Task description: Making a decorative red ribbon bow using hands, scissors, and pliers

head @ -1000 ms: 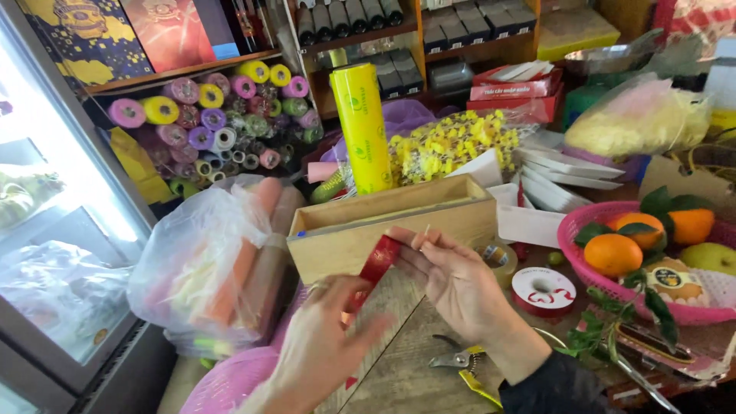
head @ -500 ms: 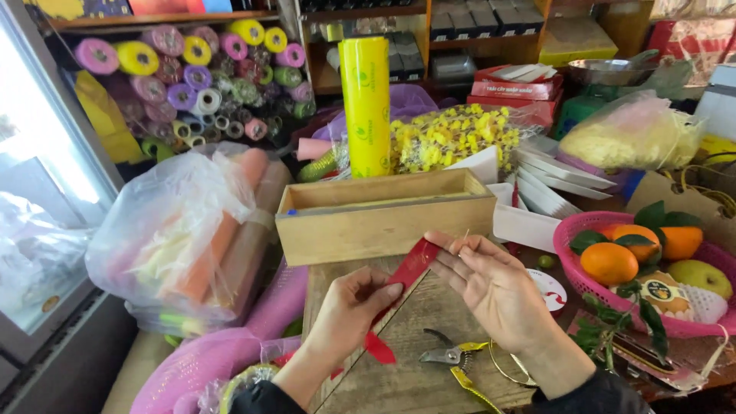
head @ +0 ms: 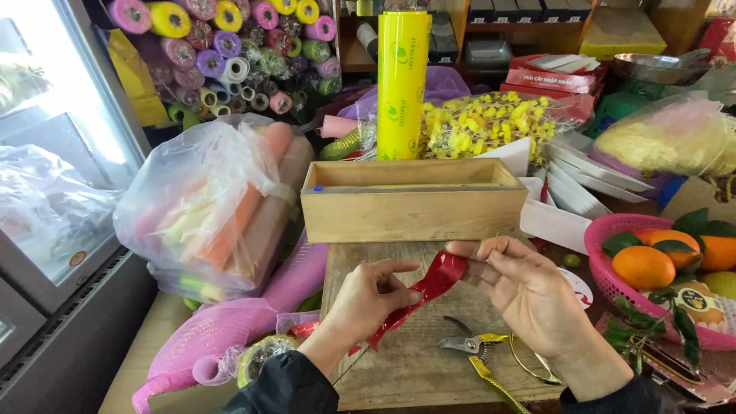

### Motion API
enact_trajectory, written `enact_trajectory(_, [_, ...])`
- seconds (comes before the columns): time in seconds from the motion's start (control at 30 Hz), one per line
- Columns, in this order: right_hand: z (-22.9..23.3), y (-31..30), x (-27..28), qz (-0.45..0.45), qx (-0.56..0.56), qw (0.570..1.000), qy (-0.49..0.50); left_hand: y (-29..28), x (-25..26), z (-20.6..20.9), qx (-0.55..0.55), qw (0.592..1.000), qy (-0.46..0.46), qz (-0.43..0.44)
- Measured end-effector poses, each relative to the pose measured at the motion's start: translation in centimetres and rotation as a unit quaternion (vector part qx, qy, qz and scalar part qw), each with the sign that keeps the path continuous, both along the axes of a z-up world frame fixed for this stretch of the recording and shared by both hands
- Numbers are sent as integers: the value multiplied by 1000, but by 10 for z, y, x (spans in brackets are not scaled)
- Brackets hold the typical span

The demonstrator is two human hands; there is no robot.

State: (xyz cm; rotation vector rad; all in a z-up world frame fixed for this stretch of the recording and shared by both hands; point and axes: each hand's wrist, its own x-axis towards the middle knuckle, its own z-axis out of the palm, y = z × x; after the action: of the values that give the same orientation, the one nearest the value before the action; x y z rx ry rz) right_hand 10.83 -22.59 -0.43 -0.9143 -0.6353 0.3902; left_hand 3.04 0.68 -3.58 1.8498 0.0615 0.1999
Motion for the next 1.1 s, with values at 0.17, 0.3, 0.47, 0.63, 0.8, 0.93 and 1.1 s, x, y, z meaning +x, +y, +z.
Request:
enact_trajectory(0.17, [1,1,-7,17,-10,1000,-23,-6,-1,2,73,997,15,-5])
enact_trajectory(0.3, [6,1,-12,-19,-48,998,-43,-8,6,-7,34,999,35,16])
enact_trajectory(0.47, [36,6,-25,-204,-306,930,16,-1,7,-9,-149,982,76,86])
enact_trajectory(0.63, [9,20,-31,-176,-493,851,-45,5,11,-18,-200,973,70,95])
enact_trajectory(0.8, [-29,24,-16,-270,-433,795,-328,-3,3,-11,-156,985,51,51])
enact_trajectory(0.93, [-33,26,-18,-274,-401,792,-370,-6,-1,-5,-148,987,33,49])
enact_trajectory(1.1, [-33,30,-20,-294,-391,794,-361,-12,-7,6,-133,987,41,77])
